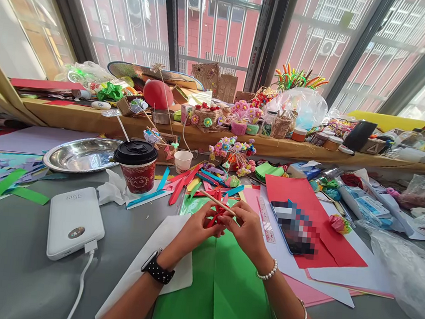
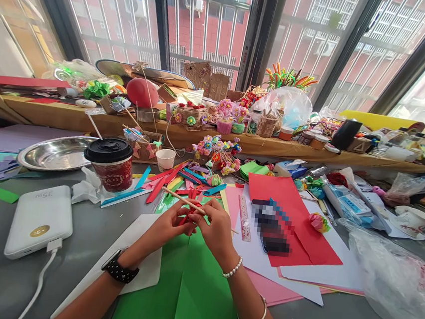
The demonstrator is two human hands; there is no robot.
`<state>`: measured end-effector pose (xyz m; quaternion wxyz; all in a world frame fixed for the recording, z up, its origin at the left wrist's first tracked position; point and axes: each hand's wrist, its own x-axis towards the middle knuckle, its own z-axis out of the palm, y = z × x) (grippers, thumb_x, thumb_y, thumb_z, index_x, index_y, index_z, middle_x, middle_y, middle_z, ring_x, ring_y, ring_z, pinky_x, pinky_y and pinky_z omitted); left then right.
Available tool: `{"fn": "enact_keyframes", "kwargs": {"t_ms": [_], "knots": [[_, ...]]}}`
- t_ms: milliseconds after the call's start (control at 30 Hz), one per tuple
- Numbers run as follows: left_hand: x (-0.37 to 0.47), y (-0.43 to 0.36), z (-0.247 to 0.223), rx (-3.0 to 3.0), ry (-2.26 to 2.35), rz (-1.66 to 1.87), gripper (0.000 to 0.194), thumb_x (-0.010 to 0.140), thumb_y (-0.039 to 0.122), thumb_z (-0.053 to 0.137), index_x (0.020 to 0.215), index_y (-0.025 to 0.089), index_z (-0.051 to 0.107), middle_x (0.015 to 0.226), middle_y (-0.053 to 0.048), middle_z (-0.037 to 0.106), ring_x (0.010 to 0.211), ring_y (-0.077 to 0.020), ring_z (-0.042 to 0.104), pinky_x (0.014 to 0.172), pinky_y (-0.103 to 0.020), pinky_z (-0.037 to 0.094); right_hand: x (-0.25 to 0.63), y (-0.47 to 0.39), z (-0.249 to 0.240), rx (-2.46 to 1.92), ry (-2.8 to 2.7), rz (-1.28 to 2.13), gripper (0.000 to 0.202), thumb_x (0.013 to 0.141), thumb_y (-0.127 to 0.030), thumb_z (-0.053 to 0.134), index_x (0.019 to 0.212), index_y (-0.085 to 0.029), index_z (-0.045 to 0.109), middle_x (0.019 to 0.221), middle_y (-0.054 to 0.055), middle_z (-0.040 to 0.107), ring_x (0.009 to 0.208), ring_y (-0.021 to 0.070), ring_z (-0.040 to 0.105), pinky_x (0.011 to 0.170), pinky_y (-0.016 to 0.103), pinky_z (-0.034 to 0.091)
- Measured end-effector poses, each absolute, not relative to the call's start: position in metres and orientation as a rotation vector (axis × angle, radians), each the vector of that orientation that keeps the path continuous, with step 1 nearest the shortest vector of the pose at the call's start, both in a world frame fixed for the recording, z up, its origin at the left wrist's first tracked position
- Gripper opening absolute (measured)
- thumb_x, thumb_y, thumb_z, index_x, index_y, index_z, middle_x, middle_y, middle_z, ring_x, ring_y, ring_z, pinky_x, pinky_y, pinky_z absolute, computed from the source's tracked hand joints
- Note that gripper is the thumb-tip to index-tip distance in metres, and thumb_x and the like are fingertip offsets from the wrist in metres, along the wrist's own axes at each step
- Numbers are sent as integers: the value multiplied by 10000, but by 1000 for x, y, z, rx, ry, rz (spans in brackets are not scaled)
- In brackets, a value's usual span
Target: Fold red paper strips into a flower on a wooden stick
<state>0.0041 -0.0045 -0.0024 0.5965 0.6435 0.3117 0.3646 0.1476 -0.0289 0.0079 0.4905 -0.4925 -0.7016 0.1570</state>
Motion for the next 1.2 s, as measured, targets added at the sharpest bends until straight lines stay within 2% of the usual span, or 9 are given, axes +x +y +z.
{"fn": "enact_keyframes", "kwargs": {"t_ms": [600,733,933,1033,1200], "knots": [[5,-5,-6,1625,797,860,370,716,314,557,1047,212,428,762,1,571,607,-125,590,595,-273,478,146,-28,7,-1235,-1703,379,95,732,-238,583,667,-183,624,650,-3,498,512,95,414,452,217,359],[5,-4,-3,1557,772,885,404,709,300,572,1071,196,428,787,-15,577,601,-116,580,607,-274,475,150,-27,11,-1237,-1718,424,135,742,-281,572,683,-171,624,648,-4,484,510,94,403,455,216,347],[4,-3,-3,1487,798,934,424,699,315,583,1072,167,446,762,-36,618,615,-146,598,604,-290,470,168,-23,21,-1172,-1726,482,384,880,-315,309,762,-179,649,643,13,515,610,113,495,570,228,389],[5,-2,-5,1470,798,958,402,687,304,599,1037,161,463,784,-43,621,651,-166,611,588,-283,470,173,-24,23,-1207,-1778,482,329,845,-337,402,700,-180,653,548,-8,495,526,105,465,503,219,360],[6,-2,-1,1448,738,984,395,688,251,601,1040,141,457,781,-55,633,651,-162,599,578,-281,464,172,-26,22,-1221,-1854,495,211,760,-355,538,704,-186,652,619,7,551,553,111,484,487,214,363]]}}
